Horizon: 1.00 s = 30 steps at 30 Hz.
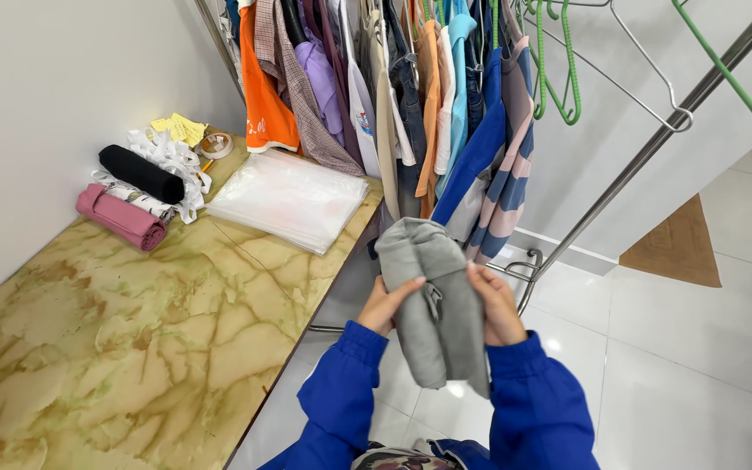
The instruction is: Hanging various garments onto a clothing rack using plastic hangers
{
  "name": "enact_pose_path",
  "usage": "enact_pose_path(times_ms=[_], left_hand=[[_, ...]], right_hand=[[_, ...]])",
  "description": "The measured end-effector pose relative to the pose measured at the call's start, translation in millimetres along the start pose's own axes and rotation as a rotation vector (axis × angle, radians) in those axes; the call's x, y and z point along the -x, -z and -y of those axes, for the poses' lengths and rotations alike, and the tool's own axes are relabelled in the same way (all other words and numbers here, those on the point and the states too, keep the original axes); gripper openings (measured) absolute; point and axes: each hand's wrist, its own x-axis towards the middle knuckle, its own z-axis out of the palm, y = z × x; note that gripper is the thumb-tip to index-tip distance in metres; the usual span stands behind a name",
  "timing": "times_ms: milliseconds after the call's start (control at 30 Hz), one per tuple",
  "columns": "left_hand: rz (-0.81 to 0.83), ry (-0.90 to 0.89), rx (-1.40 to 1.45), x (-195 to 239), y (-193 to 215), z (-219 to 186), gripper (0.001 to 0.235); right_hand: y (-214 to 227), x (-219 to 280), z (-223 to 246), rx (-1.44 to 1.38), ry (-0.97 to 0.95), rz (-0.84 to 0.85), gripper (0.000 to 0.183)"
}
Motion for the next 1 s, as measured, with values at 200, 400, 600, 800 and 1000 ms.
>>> enact_pose_path(times_ms=[200, 400, 600, 800, 1000], left_hand=[[-0.1, 0.083, 0.116, -27, 28, 30, 0.103], [-0.101, 0.01, -0.217, -24, 41, 23, 0.098], [-0.073, -0.18, 0.108, -21, 22, 10, 0.068], [0.045, -0.16, 0.137, -66, -1, 80, 0.043], [0.097, -0.188, 0.112, -23, -16, 38, 0.054]], right_hand=[[-37, 43, 94, -0.131, -0.053, -0.054, 0.04], [-11, 38, 98, -0.086, -0.029, -0.156, 0.039], [19, 11, 51, 0.656, 0.199, 0.065, 0.063], [-14, 13, 8, 0.64, 0.085, 0.301, 0.087], [2, -11, -11, 0.419, 0.136, -0.062, 0.03]])
